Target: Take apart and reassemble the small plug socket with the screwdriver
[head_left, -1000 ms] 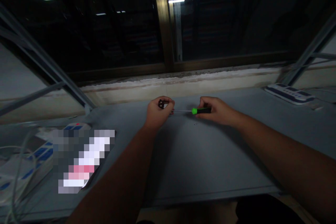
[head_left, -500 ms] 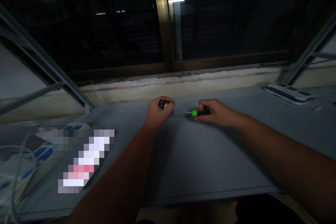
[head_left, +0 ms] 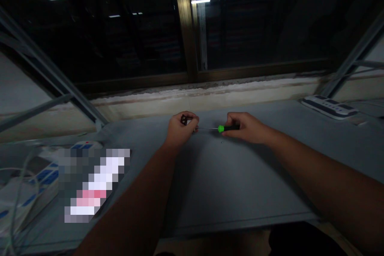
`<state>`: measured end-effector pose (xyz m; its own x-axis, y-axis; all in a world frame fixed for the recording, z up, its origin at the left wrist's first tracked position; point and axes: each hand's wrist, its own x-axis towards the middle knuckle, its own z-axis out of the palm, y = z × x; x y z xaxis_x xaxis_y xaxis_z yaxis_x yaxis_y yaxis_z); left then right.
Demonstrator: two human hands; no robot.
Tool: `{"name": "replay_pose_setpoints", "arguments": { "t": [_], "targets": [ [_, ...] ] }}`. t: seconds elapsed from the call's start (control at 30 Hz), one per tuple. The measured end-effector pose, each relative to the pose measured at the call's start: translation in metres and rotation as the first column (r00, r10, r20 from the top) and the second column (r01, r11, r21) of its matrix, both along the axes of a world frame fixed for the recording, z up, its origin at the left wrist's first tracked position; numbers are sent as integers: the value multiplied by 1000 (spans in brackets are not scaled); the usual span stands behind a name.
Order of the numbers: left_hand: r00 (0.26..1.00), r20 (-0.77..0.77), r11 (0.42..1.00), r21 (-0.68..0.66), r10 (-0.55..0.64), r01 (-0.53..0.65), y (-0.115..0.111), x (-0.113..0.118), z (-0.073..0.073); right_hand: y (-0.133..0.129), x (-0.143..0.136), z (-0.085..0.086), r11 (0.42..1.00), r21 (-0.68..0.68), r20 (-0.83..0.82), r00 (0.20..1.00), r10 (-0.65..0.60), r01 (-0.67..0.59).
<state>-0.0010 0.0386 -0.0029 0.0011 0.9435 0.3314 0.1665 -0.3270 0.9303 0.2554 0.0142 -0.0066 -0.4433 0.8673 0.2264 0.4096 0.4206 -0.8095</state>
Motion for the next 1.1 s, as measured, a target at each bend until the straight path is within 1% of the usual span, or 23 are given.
{"name": "replay_pose_setpoints", "arguments": {
  "t": [0.1,0.2,0.23,0.27,0.33,0.43,0.5,0.57,0.7,0.77,0.83,0.9,1.0,1.1],
  "targets": [
    [1000,15,1000,0,11,-11,0,0,0,2,-3,-1,998,-49,-3,999,39,-40],
    [1000,18,1000,-2,4,-4,-1,0,1,0,-6,1,989,-110,41,994,103,-98],
    [1000,17,1000,-3,0,0,-1,1,1,-2,-6,2,987,-111,59,991,119,-112],
    [1000,18,1000,-3,-1,1,-2,1,2,-3,-6,3,988,-95,74,989,129,-122],
    [1000,18,1000,-3,2,-2,-2,1,3,-6,-6,6,992,-19,95,988,122,-121],
    [1000,19,1000,-1,8,-8,-3,1,4,-7,-4,9,993,103,111,993,45,-56],
    [1000,18,1000,1,9,-9,-4,1,4,-6,-4,9,992,124,126,992,7,-23],
    [1000,16,1000,4,10,-10,-4,1,4,-5,-4,8,995,90,149,988,34,-48],
    [1000,7,1000,11,11,-11,-3,1,2,-6,-7,7,983,-53,195,963,185,-178],
    [1000,1,1000,13,10,-10,-2,0,2,-8,-9,8,979,-61,210,957,201,-193],
    [1000,-2,1000,11,8,-8,-2,0,1,-10,-9,10,987,9,219,963,156,-161],
    [1000,-5,1000,5,9,-9,-2,1,1,-12,-9,11,988,120,220,973,66,-94],
    [1000,-6,1000,0,22,-22,-2,1,2,-13,-9,12,966,258,235,970,-55,-8],
    [999,3,999,1,33,-33,-2,1,3,-15,-10,13,952,307,268,961,-75,-11]
  ]
}}
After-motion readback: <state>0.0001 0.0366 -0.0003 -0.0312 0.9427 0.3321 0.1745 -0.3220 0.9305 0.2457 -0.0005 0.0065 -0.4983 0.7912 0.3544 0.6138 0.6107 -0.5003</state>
